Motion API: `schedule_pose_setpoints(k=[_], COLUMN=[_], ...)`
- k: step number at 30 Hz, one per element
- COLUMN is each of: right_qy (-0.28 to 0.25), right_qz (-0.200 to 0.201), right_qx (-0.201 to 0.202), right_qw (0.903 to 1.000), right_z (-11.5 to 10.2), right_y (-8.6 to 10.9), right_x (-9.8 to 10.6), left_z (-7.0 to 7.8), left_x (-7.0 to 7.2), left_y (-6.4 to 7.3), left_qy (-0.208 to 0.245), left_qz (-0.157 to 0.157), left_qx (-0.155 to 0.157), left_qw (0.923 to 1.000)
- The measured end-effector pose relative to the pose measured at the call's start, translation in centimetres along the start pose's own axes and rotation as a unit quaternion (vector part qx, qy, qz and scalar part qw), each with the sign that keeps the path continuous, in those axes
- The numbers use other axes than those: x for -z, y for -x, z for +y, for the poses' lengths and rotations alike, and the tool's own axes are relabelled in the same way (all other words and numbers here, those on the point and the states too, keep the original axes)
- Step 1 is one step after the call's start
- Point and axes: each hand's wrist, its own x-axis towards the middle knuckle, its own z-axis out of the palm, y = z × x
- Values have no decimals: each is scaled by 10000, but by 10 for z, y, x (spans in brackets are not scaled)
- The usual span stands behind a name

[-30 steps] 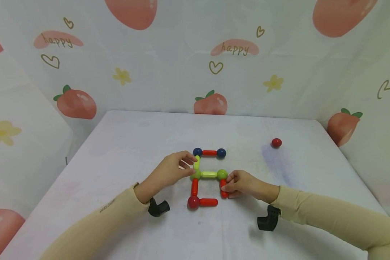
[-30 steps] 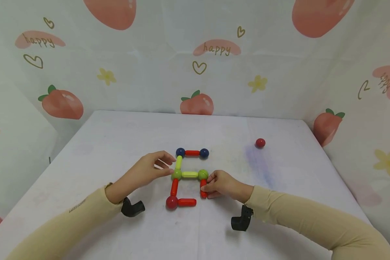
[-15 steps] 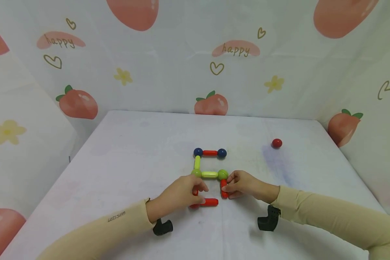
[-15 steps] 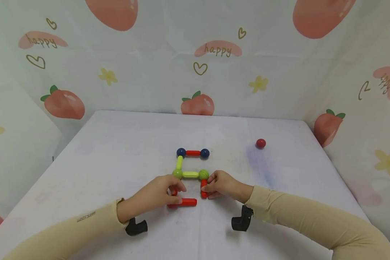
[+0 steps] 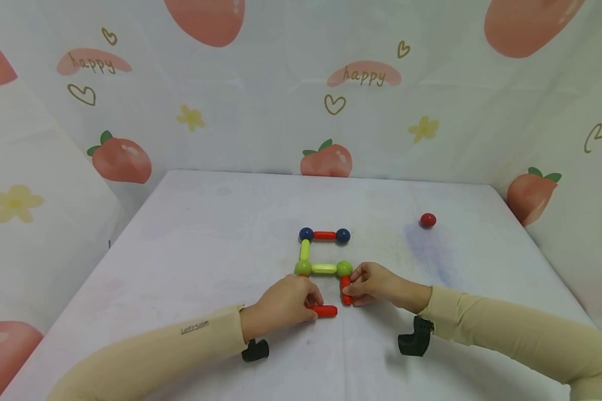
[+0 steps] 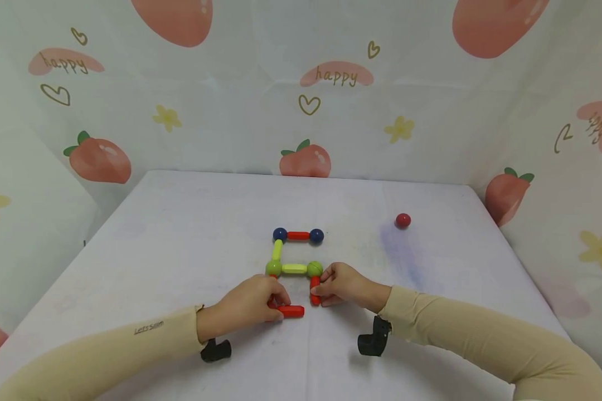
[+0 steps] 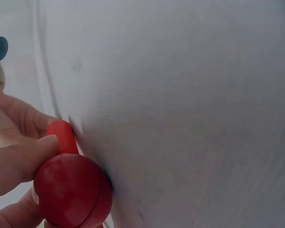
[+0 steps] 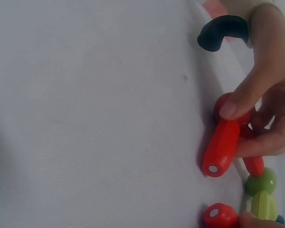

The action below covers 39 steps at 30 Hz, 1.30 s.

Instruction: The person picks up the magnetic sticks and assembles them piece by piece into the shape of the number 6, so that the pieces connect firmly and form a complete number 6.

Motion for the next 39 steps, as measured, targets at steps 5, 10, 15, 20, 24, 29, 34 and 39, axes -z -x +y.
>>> schedule_pose_setpoints(k=[5, 10, 15, 20, 24, 29, 34, 39], right_qy=[41, -14, -22, -197, -285, 117, 667, 1137], right_qz=[16, -111, -308, -254, -7, 698, 1679, 2599], right_qx=[-19, 21, 131, 751, 1620, 2596, 2916, 3090], right_qw=[10000, 9999, 9994, 9967, 9864, 9631, 9393, 9078], right_z=[-1, 0, -1, -9, -20, -33, -35, -26], right_y=[1, 4, 9, 17, 26, 34, 29, 11], right_x=[0, 3, 15, 41, 69, 101, 128, 146], left_z=[1, 1, 1, 0, 0, 0, 0, -1], left_x=[0, 0, 0, 0, 0, 0, 0, 0], left_y=[0, 0, 0, 1, 1, 2, 3, 2], left_qy=[-142, -84, -47, -36, -25, 42, 109, 76], left_qz=[4, 4, -1, 7, 32, 12, -13, 32], left_qx=[-77, -111, -177, -193, -218, -125, -69, -178], left_qw=[9999, 9999, 9998, 9998, 9998, 9999, 9999, 9998])
